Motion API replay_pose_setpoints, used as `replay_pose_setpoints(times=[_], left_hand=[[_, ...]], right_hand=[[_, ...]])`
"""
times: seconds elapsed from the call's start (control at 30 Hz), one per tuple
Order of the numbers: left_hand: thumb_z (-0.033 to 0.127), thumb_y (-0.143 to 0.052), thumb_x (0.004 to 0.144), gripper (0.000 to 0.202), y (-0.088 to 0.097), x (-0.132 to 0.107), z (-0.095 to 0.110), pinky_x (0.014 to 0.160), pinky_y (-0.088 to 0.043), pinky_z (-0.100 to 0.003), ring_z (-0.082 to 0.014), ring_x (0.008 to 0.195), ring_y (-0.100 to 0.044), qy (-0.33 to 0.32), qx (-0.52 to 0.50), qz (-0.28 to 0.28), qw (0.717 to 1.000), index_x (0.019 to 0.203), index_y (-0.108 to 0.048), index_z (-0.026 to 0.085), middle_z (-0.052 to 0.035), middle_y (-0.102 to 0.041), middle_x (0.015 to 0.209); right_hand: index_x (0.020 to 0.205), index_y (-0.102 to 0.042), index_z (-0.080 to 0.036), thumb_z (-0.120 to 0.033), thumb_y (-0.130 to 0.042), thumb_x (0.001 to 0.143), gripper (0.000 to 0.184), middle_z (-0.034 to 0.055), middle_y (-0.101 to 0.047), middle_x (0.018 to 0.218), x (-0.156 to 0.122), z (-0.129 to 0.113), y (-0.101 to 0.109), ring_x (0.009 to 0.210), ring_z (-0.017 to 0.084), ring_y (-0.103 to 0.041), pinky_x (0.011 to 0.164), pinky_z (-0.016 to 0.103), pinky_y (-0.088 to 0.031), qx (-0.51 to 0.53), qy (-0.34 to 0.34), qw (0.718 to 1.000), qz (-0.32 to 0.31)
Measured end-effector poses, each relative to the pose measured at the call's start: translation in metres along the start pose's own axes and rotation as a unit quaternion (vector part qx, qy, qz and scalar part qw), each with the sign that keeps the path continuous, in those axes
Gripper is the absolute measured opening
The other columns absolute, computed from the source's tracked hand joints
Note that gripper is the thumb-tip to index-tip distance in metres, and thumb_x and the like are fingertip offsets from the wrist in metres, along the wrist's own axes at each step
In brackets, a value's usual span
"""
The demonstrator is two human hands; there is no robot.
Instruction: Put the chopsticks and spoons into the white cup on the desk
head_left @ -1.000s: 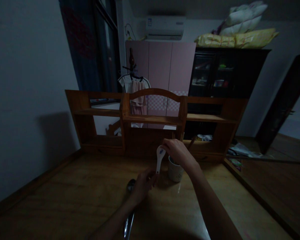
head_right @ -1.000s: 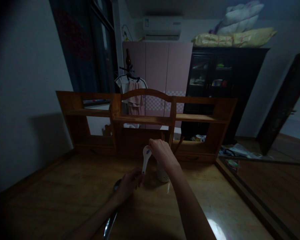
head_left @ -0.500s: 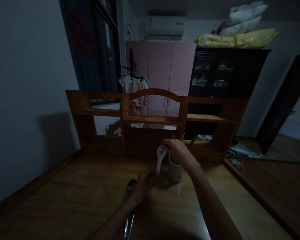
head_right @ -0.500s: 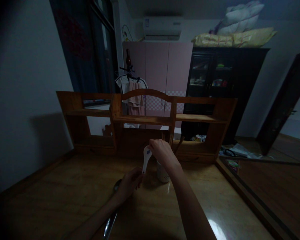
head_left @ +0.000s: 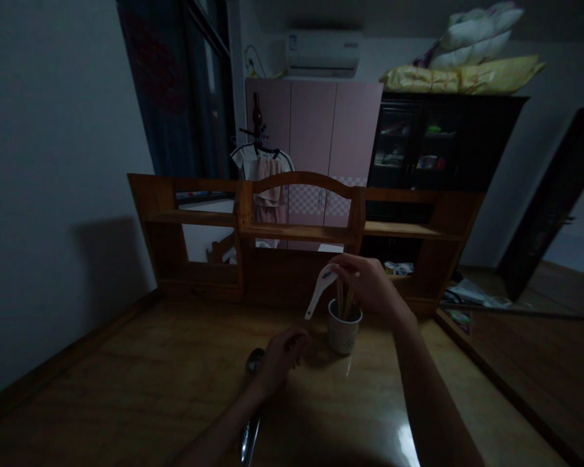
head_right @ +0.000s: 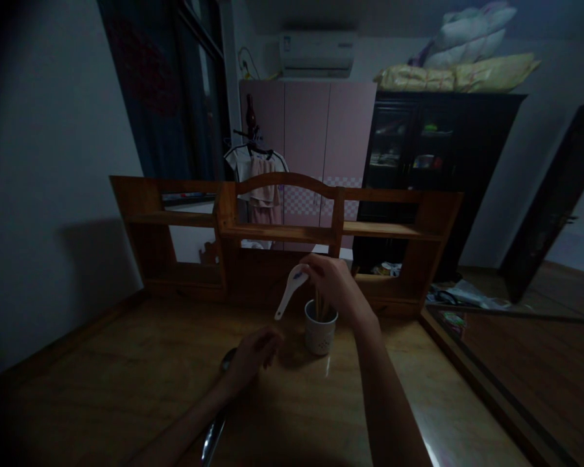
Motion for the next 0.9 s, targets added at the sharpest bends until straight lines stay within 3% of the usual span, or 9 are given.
replay_pose_setpoints(times=[0.2,0.4,0.57,0.9], left_hand=[[0.050,-0.048,0.087,0.037,0.002,-0.001,-0.001,0.043,-0.034,-0.018,-0.0095,0.049,-0.048,0.015,-0.009,0.005,1.000,0.091,-0.065,0.017,0.0017,-0.054,0.064],[0.048,-0.045,0.090,0.036,0.001,-0.001,0.003,0.044,-0.032,-0.019,-0.0086,0.047,-0.046,0.016,-0.002,0.001,1.000,0.085,-0.062,0.017,0.0020,-0.054,0.066],[0.047,-0.045,0.090,0.036,0.005,-0.001,0.003,0.049,-0.034,-0.020,-0.0103,0.053,-0.049,0.016,0.030,0.014,0.999,0.080,-0.061,0.017,0.0011,-0.057,0.065],[0.047,-0.044,0.091,0.036,0.009,-0.001,0.004,0.052,-0.035,-0.021,-0.0116,0.055,-0.051,0.000,0.073,0.035,0.997,0.077,-0.060,0.017,0.0007,-0.059,0.066]], right_hand=[[0.091,-0.067,-0.020,-0.032,-0.053,0.088,0.018,0.0015,-0.070,0.080,-0.011,0.033,0.047,0.072,0.016,-0.065,0.065,0.023,-0.046,-0.003,-0.039,0.997,0.065],[0.094,-0.066,-0.021,-0.031,-0.052,0.088,0.018,0.0023,-0.071,0.085,-0.017,0.045,0.058,0.077,0.016,-0.066,0.068,0.025,-0.048,0.012,-0.054,0.995,0.081],[0.091,-0.067,-0.019,-0.024,-0.054,0.085,0.016,0.0027,-0.071,0.085,-0.013,0.057,0.042,0.075,0.016,-0.065,0.069,0.025,-0.047,-0.004,-0.061,0.997,0.049],[0.085,-0.069,-0.017,-0.015,-0.058,0.078,0.013,0.0013,-0.069,0.076,-0.008,0.065,-0.017,0.068,0.013,-0.062,0.059,0.020,-0.042,0.008,-0.064,0.996,-0.061]])
Point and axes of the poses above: each hand's wrist, its own x-axis towards the middle knuckle, its own y-axis out of the back of the hand, z = x × y, the point moved 10 cm from there along x, towards the middle knuckle
